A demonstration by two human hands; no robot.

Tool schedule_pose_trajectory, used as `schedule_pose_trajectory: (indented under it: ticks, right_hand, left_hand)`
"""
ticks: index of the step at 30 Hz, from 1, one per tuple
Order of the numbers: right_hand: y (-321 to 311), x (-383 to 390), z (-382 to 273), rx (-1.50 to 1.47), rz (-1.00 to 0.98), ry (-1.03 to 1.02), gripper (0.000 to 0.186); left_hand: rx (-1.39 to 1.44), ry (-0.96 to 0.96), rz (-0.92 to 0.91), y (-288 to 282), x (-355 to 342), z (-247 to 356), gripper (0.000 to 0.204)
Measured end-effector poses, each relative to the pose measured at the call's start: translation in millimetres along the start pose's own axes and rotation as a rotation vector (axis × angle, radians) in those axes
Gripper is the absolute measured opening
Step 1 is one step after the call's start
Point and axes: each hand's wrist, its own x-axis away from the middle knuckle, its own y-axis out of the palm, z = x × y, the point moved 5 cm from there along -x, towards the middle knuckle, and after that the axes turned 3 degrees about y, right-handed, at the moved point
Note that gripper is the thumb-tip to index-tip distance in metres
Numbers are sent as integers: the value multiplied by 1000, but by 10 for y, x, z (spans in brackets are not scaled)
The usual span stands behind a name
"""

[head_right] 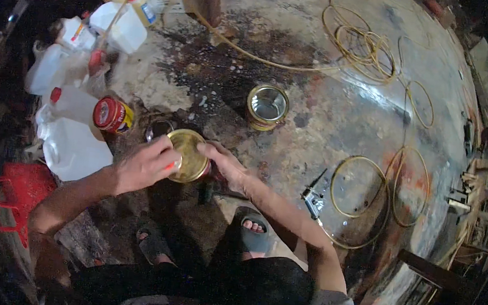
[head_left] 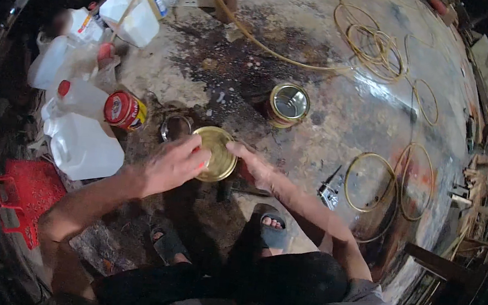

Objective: Opening cans of paint and mixing them with a wooden stick.

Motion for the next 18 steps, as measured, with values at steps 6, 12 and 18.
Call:
schedule_pose_trajectory:
  ticks: [6,12,18]
  right_hand:
    - [-311,375,474,258,278,-20,84]
    - [-450,311,810,7,512,-273,80]
    - [-542,274,733,96,617,-431,76]
  left_hand:
    - [-344,528,133,335,-167,177,33]
    - [-550,107,170,532,-397,174,25]
    - [-169,-634,-304,534,-319,49,48]
